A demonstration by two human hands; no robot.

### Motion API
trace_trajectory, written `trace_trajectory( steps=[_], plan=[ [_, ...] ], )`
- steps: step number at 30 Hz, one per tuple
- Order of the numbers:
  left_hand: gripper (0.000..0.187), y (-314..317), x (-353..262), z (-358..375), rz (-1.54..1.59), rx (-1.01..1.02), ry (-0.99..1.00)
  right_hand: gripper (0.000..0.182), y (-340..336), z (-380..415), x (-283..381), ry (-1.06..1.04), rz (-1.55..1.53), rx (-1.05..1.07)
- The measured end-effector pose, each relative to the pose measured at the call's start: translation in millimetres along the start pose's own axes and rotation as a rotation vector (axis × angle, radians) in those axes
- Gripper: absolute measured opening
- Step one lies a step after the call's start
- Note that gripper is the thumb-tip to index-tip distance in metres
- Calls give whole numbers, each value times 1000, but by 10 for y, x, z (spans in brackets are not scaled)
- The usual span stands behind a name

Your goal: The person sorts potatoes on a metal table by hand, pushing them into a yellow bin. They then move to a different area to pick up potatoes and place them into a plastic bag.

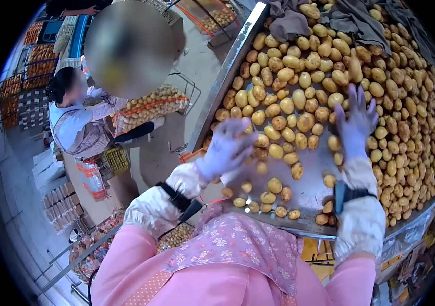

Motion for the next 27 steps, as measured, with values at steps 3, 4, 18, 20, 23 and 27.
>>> trace_trajectory(
  steps=[3, 4, 18, 20, 23, 27],
  plan=[
    [40, 151, 294, -799, 35, -191, -227, 73, 132, -268, 678, 210, 78, 137],
    [40, 272, 384, -1009, 38, -187, -222, 71, 120, -182, 825, 161, 22, 230],
    [61, 765, -1060, 566, 23, 462, 252, 74, -201, 2367, -378, 266, -1, -21],
    [60, 781, -1187, 823, 200, 565, 348, 70, 54, 2397, 292, 214, 25, 312],
    [55, 650, -763, 1049, 73, 504, 373, 68, 136, 2730, 540, -201, -196, 367],
    [49, 234, -228, 933, -38, 457, 185, 53, -295, 2056, -124, -36, -162, 486]
  ],
)
Point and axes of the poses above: each hand's wrist, its own z-axis away from the middle knuckle, its own y-axis out of the palm, x = y × z, the point moved 7 cm from there along -z, towards the middle knuckle, and after that the axes turned 11 degrees about -z, right-handed, at the moved point
